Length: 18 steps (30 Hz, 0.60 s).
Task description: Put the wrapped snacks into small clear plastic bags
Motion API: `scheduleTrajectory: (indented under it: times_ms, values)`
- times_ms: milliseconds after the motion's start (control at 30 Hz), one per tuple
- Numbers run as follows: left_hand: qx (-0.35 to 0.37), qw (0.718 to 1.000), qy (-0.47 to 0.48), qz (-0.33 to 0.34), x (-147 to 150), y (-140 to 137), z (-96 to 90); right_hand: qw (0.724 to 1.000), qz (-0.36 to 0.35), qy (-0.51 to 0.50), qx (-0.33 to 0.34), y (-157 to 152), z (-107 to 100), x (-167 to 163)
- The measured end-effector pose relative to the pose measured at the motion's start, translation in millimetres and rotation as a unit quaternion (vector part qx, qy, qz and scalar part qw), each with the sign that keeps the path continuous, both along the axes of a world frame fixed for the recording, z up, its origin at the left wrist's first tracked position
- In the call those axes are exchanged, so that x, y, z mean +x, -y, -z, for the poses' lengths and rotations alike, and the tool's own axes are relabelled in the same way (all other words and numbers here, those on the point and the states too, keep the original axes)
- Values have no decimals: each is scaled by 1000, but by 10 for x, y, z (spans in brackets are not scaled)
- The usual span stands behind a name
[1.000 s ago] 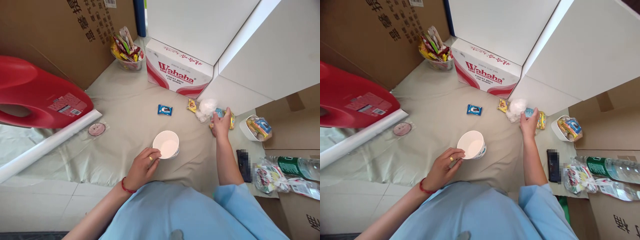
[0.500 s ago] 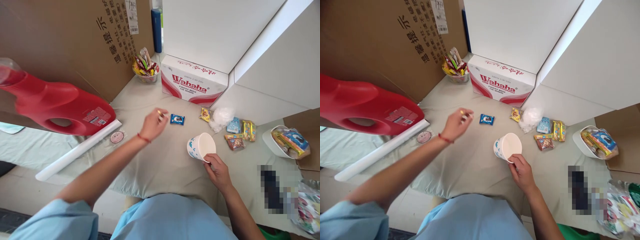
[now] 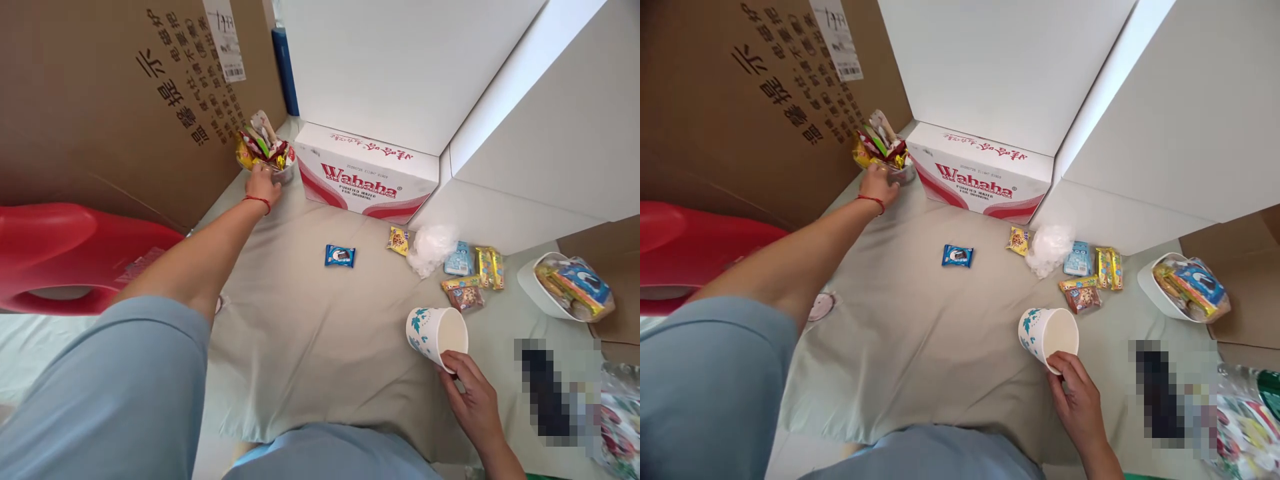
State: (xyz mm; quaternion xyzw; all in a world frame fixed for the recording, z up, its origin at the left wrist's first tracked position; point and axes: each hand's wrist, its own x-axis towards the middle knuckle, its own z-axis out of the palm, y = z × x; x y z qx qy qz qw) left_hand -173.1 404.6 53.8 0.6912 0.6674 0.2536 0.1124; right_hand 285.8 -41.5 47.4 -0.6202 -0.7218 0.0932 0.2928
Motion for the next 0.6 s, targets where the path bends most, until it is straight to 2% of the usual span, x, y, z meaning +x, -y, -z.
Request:
scheduleTrajectory:
  times_ms: [100, 167, 333, 400, 467, 533, 600]
  values:
    - [-13, 998, -5, -69, 65, 301, 17, 1000, -3, -9, 4, -67, 11, -11]
    - [-10, 997, -6, -71, 81, 653, 31, 1000, -10, -16, 8, -112, 36, -29]
    - [41, 999, -20, -17, 31, 1809, 109, 998, -21, -38, 34, -138, 63, -156]
    - [74, 997, -23, 17, 32, 2241, 153, 998, -17, -46, 50, -121, 26, -210]
    - [114, 993, -24, 24, 75, 2610, 197, 997, -6, -49, 56, -105, -38, -216]
    - [136, 990, -19, 38, 164, 2927, 224, 997, 26, -44, 61, -99, -132, -135]
    - [151, 986, -16, 73, 280, 3202, 223, 991, 94, -22, 89, -122, -263, 67]
